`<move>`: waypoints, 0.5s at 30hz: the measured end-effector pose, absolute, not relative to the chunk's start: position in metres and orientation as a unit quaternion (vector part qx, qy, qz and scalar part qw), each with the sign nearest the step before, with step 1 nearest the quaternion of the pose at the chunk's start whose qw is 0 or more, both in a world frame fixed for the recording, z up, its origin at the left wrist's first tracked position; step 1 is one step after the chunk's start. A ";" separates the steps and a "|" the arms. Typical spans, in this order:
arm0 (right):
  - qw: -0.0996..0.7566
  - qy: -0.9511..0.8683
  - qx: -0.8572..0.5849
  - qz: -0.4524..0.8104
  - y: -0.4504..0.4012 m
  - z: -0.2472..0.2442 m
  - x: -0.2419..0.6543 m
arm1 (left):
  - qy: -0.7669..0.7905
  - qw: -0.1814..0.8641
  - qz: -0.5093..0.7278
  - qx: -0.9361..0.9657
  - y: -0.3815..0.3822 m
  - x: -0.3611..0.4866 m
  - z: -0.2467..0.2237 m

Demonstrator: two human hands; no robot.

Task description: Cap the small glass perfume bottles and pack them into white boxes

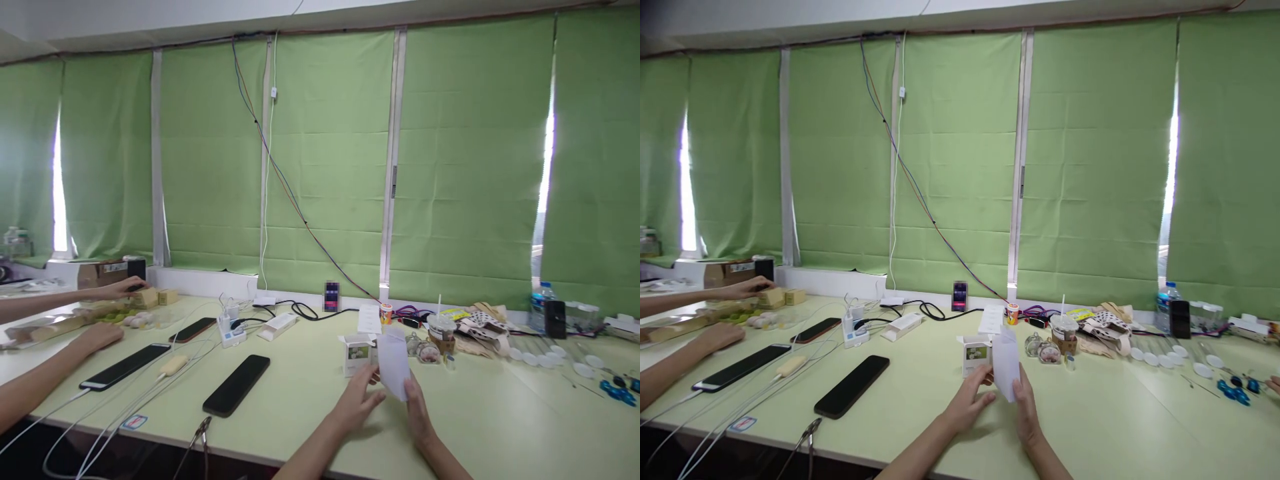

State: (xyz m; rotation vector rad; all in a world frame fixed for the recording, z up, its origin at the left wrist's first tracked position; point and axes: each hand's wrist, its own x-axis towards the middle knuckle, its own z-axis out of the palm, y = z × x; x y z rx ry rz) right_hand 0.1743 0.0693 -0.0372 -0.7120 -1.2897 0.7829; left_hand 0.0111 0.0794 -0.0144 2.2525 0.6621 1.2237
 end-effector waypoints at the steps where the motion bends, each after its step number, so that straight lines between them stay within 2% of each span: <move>1: 0.653 -0.592 -0.308 0.358 0.066 -0.038 0.174 | 0.233 0.282 0.459 0.810 0.081 0.011 -0.015; 5: 0.595 -0.644 -0.295 0.381 0.062 -0.043 0.181 | 0.194 0.428 0.491 0.733 0.085 0.015 -0.018; 9: 0.599 -0.639 -0.309 0.371 0.060 -0.051 0.192 | 0.150 0.540 0.481 0.674 0.082 0.019 -0.016; 15: 0.641 -0.592 -0.365 0.323 0.063 -0.058 0.196 | 0.141 0.587 0.488 0.631 0.086 0.018 -0.015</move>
